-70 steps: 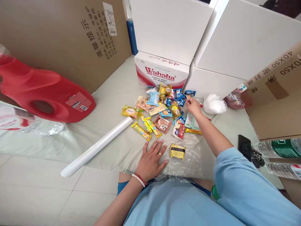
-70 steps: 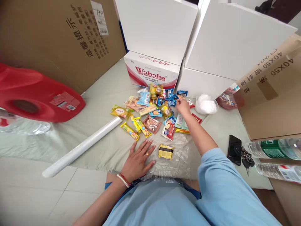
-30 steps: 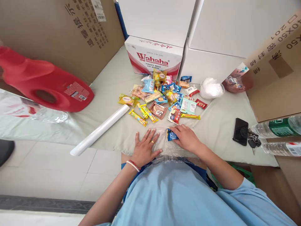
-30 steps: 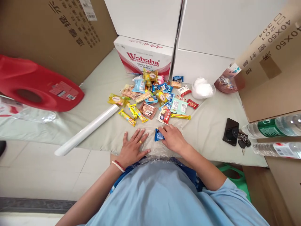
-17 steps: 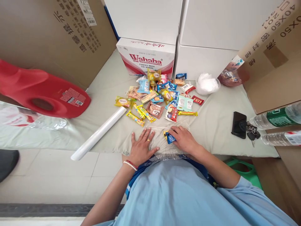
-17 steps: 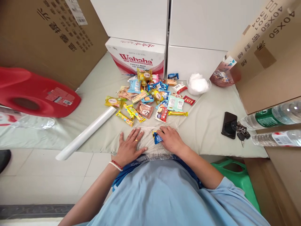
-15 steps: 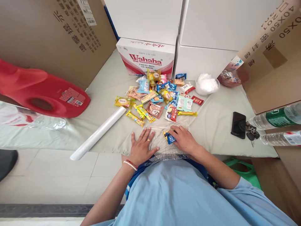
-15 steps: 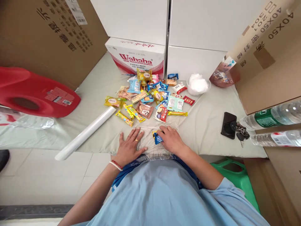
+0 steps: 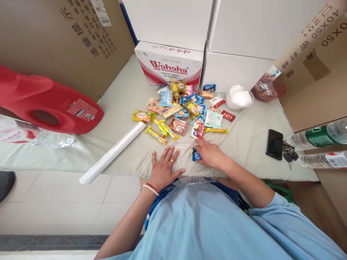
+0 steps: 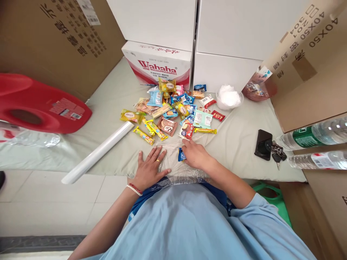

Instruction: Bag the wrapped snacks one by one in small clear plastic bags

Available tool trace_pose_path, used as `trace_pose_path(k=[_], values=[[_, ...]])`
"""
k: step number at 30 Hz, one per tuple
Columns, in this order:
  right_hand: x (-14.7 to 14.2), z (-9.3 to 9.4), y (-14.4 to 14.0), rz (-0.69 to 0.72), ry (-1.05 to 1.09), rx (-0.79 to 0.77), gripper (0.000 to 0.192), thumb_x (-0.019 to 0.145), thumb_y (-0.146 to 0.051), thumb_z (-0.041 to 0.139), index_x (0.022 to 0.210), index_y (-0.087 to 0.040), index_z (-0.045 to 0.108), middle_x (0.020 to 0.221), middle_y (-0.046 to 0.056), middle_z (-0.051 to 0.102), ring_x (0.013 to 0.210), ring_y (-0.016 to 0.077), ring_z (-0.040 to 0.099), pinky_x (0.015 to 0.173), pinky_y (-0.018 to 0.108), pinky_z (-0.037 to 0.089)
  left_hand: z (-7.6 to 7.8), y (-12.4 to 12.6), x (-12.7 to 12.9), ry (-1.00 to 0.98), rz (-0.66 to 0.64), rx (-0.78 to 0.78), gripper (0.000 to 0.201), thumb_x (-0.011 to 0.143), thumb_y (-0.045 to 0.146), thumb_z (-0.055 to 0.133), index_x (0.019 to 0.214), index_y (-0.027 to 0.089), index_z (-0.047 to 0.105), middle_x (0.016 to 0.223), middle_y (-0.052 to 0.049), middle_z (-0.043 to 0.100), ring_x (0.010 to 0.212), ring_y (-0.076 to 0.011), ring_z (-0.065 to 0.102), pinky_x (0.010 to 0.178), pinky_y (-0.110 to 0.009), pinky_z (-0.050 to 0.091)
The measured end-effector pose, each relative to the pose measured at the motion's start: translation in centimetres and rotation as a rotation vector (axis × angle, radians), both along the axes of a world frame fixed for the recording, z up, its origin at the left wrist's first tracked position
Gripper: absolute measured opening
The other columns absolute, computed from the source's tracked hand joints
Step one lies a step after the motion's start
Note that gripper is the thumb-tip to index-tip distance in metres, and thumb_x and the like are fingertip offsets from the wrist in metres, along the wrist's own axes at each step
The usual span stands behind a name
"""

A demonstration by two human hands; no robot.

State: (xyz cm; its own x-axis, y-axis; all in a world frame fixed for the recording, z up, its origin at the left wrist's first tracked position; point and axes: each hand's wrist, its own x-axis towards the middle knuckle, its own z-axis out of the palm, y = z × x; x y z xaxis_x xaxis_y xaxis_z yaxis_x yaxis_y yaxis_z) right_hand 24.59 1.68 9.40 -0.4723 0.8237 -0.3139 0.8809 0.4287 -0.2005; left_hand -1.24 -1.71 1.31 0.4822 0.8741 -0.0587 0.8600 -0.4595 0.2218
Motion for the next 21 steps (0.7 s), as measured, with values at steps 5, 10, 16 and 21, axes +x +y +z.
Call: trace_pose_path(k=[5, 10, 16, 21], values=[[0.8, 1.7, -1.6, -0.101, 0.037, 0.056, 0.044, 0.09, -0.034, 0.07, 0.129, -0.016, 0.06, 0.162, 0.017, 0.036, 0.133, 0.0355, 0.052, 0.097, 0.047, 0.055, -0.1, 0.1, 0.0, -0.051, -0.009, 0.007, 0.082, 0.091, 0.065, 0.058, 0.16, 0.028, 0.034, 0.169, -0.014, 0.028, 0.155, -0.0375, 0.028, 0.121, -0.075, -0.005], [-2.4, 0.1, -1.9, -0.025, 0.05, 0.02, 0.048, 0.086, -0.033, 0.077, 0.129, -0.015, 0.062, 0.156, 0.018, 0.044, 0.128, 0.0367, 0.056, 0.097, 0.048, 0.056, -0.1, -0.1, -0.6, -0.134, -0.018, 0.061, 0.075, 0.093, 0.059, 0.059, 0.157, 0.027, 0.04, 0.168, -0.015, 0.03, 0.155, -0.0378, 0.029, 0.121, -0.075, 0.0], [-0.7, -0.6, -3.5, -0.041, 0.223, 0.018, 0.08, 0.087, -0.05, 0.077, 0.152, -0.015, 0.044, 0.163, 0.021, 0.034, 0.142, 0.0367, 0.045, 0.108, 0.05, 0.05, 2.0, -1.7, -3.2, -0.323, -0.187, 0.17, 0.062, 0.093, 0.025, 0.053, 0.153, 0.035, 0.046, 0.158, -0.005, 0.051, 0.156, -0.0317, 0.03, 0.126, -0.067, -0.001], [4.3, -0.9, -8.8, 0.12, 0.346, 0.18, 0.086, 0.088, -0.061, 0.071, 0.155, -0.017, 0.041, 0.154, 0.021, 0.047, 0.136, 0.0352, 0.047, 0.111, 0.053, 0.042, 2.9, -2.7, -5.1, -0.435, -0.46, -0.02, 0.076, 0.08, 0.021, 0.053, 0.155, 0.023, 0.04, 0.161, -0.013, 0.046, 0.154, -0.0329, 0.035, 0.127, -0.066, 0.004]])
